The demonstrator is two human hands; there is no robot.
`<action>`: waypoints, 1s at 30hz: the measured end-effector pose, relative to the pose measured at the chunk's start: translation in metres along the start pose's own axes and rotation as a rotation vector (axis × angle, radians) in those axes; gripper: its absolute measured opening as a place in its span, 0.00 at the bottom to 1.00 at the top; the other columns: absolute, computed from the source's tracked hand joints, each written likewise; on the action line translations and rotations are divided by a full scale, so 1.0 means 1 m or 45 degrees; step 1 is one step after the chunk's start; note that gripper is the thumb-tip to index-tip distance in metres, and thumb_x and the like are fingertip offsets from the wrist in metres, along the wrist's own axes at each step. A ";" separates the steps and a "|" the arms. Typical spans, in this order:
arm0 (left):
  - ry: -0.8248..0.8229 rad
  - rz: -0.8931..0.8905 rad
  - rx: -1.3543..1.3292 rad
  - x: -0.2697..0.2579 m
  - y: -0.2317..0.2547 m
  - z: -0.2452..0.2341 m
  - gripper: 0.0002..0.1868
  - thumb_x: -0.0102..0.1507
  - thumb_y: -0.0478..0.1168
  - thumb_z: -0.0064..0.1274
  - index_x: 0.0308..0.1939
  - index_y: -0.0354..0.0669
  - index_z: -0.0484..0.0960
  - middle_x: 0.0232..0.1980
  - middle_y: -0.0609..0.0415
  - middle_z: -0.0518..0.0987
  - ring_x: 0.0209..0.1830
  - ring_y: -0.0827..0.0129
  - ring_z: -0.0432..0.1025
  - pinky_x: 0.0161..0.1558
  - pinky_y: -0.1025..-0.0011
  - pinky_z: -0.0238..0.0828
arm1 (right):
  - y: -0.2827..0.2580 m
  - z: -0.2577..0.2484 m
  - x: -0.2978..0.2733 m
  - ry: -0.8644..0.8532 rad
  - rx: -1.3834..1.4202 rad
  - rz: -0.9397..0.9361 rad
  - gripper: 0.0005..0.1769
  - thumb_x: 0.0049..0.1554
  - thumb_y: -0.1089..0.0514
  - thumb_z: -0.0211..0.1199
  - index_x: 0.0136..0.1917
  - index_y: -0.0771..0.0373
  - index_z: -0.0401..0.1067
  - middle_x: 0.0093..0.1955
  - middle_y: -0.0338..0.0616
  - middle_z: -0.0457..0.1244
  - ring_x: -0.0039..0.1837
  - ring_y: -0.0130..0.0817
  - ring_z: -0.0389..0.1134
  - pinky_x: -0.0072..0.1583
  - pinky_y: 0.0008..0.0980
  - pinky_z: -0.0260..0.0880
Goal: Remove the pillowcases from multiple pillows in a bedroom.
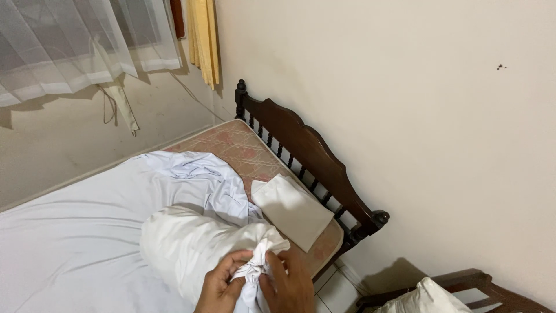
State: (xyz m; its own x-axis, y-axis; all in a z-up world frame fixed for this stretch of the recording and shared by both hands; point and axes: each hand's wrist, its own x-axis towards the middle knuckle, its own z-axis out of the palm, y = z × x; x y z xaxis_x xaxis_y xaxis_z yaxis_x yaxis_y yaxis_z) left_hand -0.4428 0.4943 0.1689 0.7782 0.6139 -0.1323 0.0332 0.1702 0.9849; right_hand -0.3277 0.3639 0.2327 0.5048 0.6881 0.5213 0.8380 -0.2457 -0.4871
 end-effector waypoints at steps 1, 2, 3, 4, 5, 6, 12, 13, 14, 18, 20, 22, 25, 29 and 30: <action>-0.002 0.000 0.000 -0.001 0.007 0.001 0.26 0.60 0.21 0.45 0.62 0.38 0.76 0.47 0.48 0.88 0.52 0.71 0.81 0.55 0.75 0.72 | 0.006 0.011 -0.010 0.001 -0.001 0.001 0.25 0.42 0.58 0.74 0.54 0.63 0.75 0.53 0.55 0.65 0.49 0.49 0.69 0.45 0.45 0.71; 0.004 -0.007 -0.011 -0.002 0.015 0.003 0.26 0.61 0.22 0.45 0.63 0.40 0.73 0.46 0.49 0.89 0.51 0.71 0.81 0.55 0.75 0.72 | 0.012 0.022 -0.019 0.061 -0.006 -0.027 0.21 0.45 0.58 0.74 0.52 0.62 0.75 0.52 0.52 0.65 0.48 0.46 0.70 0.44 0.42 0.72; 0.010 -0.013 -0.021 -0.003 0.022 0.005 0.27 0.61 0.22 0.44 0.64 0.41 0.71 0.46 0.49 0.89 0.51 0.72 0.81 0.56 0.75 0.72 | 0.019 0.034 -0.028 0.122 -0.010 -0.055 0.17 0.48 0.58 0.73 0.51 0.61 0.75 0.51 0.49 0.65 0.47 0.43 0.71 0.44 0.39 0.73; 0.011 -0.015 -0.024 -0.002 0.023 0.004 0.27 0.61 0.22 0.44 0.64 0.41 0.71 0.46 0.49 0.89 0.51 0.72 0.81 0.56 0.75 0.72 | 0.017 0.031 -0.026 0.119 -0.011 -0.056 0.17 0.48 0.58 0.73 0.51 0.61 0.75 0.51 0.49 0.65 0.47 0.43 0.71 0.44 0.39 0.73; 0.033 0.010 0.064 0.000 0.024 0.004 0.24 0.61 0.23 0.47 0.62 0.40 0.72 0.44 0.48 0.88 0.50 0.72 0.80 0.55 0.75 0.72 | 0.016 0.029 -0.023 0.098 -0.011 -0.079 0.15 0.49 0.58 0.73 0.51 0.60 0.76 0.50 0.46 0.66 0.47 0.40 0.71 0.43 0.37 0.73; 0.057 0.035 0.153 0.001 0.025 0.003 0.22 0.62 0.23 0.50 0.59 0.39 0.73 0.42 0.48 0.88 0.48 0.72 0.80 0.54 0.75 0.72 | 0.015 0.027 -0.020 0.076 -0.008 -0.103 0.14 0.51 0.58 0.74 0.51 0.59 0.77 0.49 0.42 0.67 0.46 0.37 0.71 0.42 0.35 0.73; -0.046 -0.063 0.049 0.000 0.021 -0.003 0.23 0.62 0.22 0.47 0.60 0.42 0.74 0.46 0.48 0.86 0.49 0.72 0.79 0.54 0.74 0.72 | 0.029 0.048 -0.025 -0.069 -0.106 -0.154 0.13 0.51 0.58 0.70 0.50 0.61 0.74 0.50 0.42 0.66 0.48 0.42 0.70 0.45 0.41 0.73; -0.044 -0.064 0.048 0.000 0.018 -0.006 0.23 0.62 0.22 0.47 0.60 0.42 0.74 0.46 0.48 0.86 0.49 0.72 0.79 0.54 0.74 0.72 | 0.031 0.048 -0.025 -0.071 -0.105 -0.155 0.13 0.51 0.58 0.70 0.50 0.61 0.74 0.50 0.42 0.66 0.48 0.42 0.70 0.45 0.41 0.73; -0.072 -0.024 0.079 0.002 0.016 -0.009 0.23 0.61 0.20 0.47 0.58 0.41 0.77 0.49 0.49 0.86 0.53 0.73 0.78 0.55 0.75 0.70 | 0.034 0.048 -0.025 -0.128 -0.009 -0.055 0.12 0.53 0.58 0.70 0.49 0.61 0.73 0.48 0.43 0.66 0.49 0.43 0.70 0.46 0.42 0.72; -0.083 -0.020 0.193 0.004 0.026 -0.021 0.28 0.58 0.18 0.46 0.58 0.45 0.83 0.55 0.55 0.85 0.60 0.75 0.76 0.62 0.76 0.67 | 0.050 0.011 0.000 -0.282 0.748 0.538 0.10 0.57 0.54 0.63 0.47 0.63 0.71 0.44 0.46 0.67 0.48 0.42 0.71 0.49 0.41 0.73; -0.156 0.047 0.200 0.004 0.022 -0.023 0.26 0.58 0.18 0.46 0.57 0.42 0.83 0.55 0.53 0.85 0.60 0.72 0.76 0.62 0.75 0.66 | 0.042 -0.017 0.022 -0.343 1.200 0.886 0.14 0.60 0.50 0.57 0.45 0.64 0.69 0.42 0.48 0.67 0.47 0.41 0.71 0.49 0.40 0.72; -0.231 0.117 0.209 0.003 0.024 -0.023 0.24 0.59 0.19 0.46 0.55 0.39 0.83 0.54 0.51 0.84 0.59 0.69 0.75 0.62 0.73 0.65 | 0.035 -0.033 0.034 -0.394 1.651 1.236 0.19 0.62 0.46 0.51 0.44 0.65 0.66 0.40 0.49 0.66 0.45 0.40 0.71 0.49 0.39 0.72; -0.365 0.202 0.289 0.005 0.026 -0.021 0.24 0.59 0.19 0.46 0.56 0.39 0.82 0.58 0.53 0.84 0.65 0.69 0.74 0.68 0.72 0.62 | 0.027 -0.037 0.039 -0.419 1.617 1.250 0.18 0.64 0.45 0.46 0.46 0.62 0.64 0.35 0.45 0.60 0.39 0.39 0.66 0.45 0.37 0.68; -0.472 0.134 0.268 0.009 0.023 -0.028 0.20 0.60 0.25 0.47 0.52 0.40 0.86 0.56 0.49 0.85 0.63 0.63 0.77 0.67 0.67 0.66 | 0.017 -0.035 0.040 -0.087 1.777 1.050 0.15 0.68 0.49 0.47 0.47 0.63 0.62 0.33 0.39 0.52 0.35 0.31 0.57 0.41 0.32 0.63; -0.481 0.095 0.281 0.009 0.026 -0.031 0.21 0.57 0.27 0.48 0.51 0.42 0.85 0.56 0.47 0.84 0.63 0.59 0.76 0.67 0.64 0.65 | 0.011 -0.035 0.042 0.019 1.854 1.088 0.13 0.66 0.50 0.48 0.48 0.62 0.64 0.32 0.39 0.51 0.34 0.30 0.55 0.39 0.31 0.61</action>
State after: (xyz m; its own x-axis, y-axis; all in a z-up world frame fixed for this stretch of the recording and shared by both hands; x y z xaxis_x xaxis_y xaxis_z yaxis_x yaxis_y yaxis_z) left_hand -0.4547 0.5278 0.1894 0.9568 0.2865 -0.0503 0.0696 -0.0574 0.9959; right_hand -0.2897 0.3658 0.2738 0.6893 0.6926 -0.2127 -0.5264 0.2770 -0.8038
